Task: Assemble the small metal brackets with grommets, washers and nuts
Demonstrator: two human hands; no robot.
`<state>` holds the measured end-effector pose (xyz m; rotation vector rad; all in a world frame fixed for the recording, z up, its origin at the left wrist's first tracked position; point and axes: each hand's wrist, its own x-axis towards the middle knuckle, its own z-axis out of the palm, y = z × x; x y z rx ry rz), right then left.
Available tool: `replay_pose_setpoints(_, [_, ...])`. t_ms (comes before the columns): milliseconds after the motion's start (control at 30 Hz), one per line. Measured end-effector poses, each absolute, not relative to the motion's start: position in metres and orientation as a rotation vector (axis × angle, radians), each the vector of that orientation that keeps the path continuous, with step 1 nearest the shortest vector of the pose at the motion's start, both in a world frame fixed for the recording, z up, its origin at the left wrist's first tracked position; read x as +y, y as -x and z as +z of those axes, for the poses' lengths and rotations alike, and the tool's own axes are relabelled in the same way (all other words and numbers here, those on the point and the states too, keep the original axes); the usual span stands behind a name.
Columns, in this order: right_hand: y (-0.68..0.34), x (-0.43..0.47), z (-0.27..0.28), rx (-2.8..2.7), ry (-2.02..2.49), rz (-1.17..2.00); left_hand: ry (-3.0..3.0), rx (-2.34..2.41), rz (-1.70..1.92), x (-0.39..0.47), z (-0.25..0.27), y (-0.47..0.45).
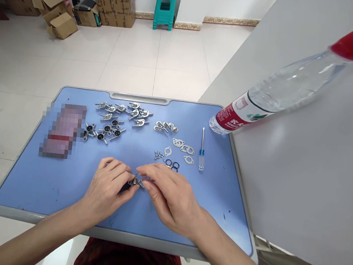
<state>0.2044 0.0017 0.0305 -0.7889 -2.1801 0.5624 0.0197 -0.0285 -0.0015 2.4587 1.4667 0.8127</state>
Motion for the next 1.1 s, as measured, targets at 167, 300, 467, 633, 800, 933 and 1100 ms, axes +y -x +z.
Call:
replay_pose_setpoints(167, [-0.206,0.001,0.028,-2.164,0.909,0.483,-2.462,1.469,0.82,-0.028,-0.003,-0.02])
replay_pose_setpoints(300, [-0.202,0.0,0.023,-2.168,0.932,0.284,-2.46,1.475,0.838,-0.028,-0.003,-0.02])
replay_pose_setpoints(467, [-0.2,0.0,0.02,-2.152,0.888,0.335,-2.468,1.466,0.819,-0.028,-0.003,-0.02])
replay_pose_setpoints(633, [-0.205,0.002,0.026,-2.216,0.775,0.483,-2.464,1.48,0.79,-0.029,-0.001,-0.019])
replay_pose_setpoints(800, [-0.205,0.002,0.029,-2.18,0.764,0.457,-2.459,1.479,0.806,-0.029,0.0,-0.02])
replay_pose_setpoints(933, [-0.203,0.002,0.026,-2.148,0.77,0.418,-2.455,1.482,0.831,-0.028,-0.001,-0.02])
replay_pose_setpoints(1100, [-0.204,0.002,0.026,-2.124,0.773,0.409,-2.457,1.483,0.834,-0.028,-0.001,-0.02])
